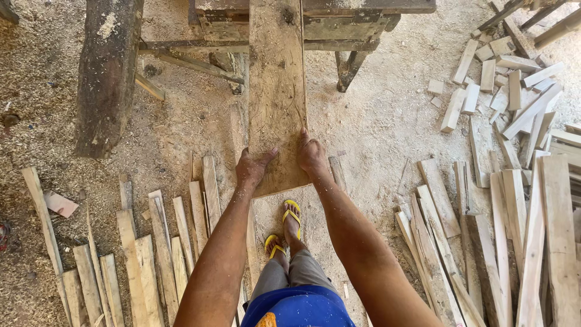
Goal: The person carries a long wooden plank across a dusty woodworking yard, gripping it with both hands in front of their body. They walk between piles of scrap wood, occasionally shifting their grip, picking up a small stick from the ground, and repositioning the plank while moving around the work area.
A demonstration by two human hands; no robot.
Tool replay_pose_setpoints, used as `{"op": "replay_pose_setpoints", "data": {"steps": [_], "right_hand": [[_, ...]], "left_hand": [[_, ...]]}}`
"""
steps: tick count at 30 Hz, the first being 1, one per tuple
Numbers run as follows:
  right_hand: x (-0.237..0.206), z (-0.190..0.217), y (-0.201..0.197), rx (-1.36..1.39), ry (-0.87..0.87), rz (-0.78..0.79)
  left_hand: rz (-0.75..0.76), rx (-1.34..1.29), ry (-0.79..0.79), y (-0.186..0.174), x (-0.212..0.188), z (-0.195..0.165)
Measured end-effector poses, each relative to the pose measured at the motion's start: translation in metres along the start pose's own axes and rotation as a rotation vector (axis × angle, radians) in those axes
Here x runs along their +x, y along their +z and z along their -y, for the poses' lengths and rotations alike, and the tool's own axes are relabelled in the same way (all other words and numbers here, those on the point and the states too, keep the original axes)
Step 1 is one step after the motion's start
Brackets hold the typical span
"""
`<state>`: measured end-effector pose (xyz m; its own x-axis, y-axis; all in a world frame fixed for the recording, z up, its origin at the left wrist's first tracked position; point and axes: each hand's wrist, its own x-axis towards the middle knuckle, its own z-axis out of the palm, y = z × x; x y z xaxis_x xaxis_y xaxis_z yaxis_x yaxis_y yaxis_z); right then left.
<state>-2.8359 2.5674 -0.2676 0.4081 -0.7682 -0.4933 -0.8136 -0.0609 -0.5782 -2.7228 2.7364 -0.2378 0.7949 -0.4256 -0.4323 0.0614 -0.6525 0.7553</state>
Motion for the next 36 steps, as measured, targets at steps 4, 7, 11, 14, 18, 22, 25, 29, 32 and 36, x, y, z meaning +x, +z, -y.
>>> {"op": "replay_pose_setpoints", "data": {"steps": [4,7,11,14,18,22,25,29,32,36], "right_hand": [[-0.005,-0.004,0.002,0.009,0.049,0.033],[-0.012,-0.005,0.001,0.013,0.041,0.023],[-0.019,-0.006,0.001,0.028,0.061,0.017],[-0.023,-0.007,0.003,0.014,0.062,0.003],[-0.029,-0.011,0.004,-0.037,0.022,-0.019],[-0.046,-0.009,-0.002,0.073,0.017,-0.029],[-0.06,-0.006,-0.007,0.081,0.007,-0.012],[-0.067,-0.009,-0.007,0.072,-0.016,-0.027],[-0.065,-0.018,-0.001,0.066,-0.013,-0.033],[-0.063,-0.03,0.01,0.07,-0.031,-0.072]], "left_hand": [[0.001,-0.018,0.014,-0.003,-0.012,-0.002],[0.035,-0.103,-0.02,-0.007,-0.022,-0.004],[0.016,-0.086,-0.004,-0.008,-0.028,-0.001],[0.01,-0.052,-0.018,-0.006,-0.028,0.006],[-0.006,0.007,-0.012,-0.004,-0.029,0.015],[0.011,-0.009,-0.009,-0.006,-0.037,0.017],[0.02,-0.023,-0.01,-0.01,-0.046,0.015],[0.021,-0.063,0.03,-0.015,-0.059,0.013],[0.019,-0.06,0.028,-0.015,-0.065,0.016],[0.003,-0.056,0.059,-0.015,-0.073,0.022]]}}
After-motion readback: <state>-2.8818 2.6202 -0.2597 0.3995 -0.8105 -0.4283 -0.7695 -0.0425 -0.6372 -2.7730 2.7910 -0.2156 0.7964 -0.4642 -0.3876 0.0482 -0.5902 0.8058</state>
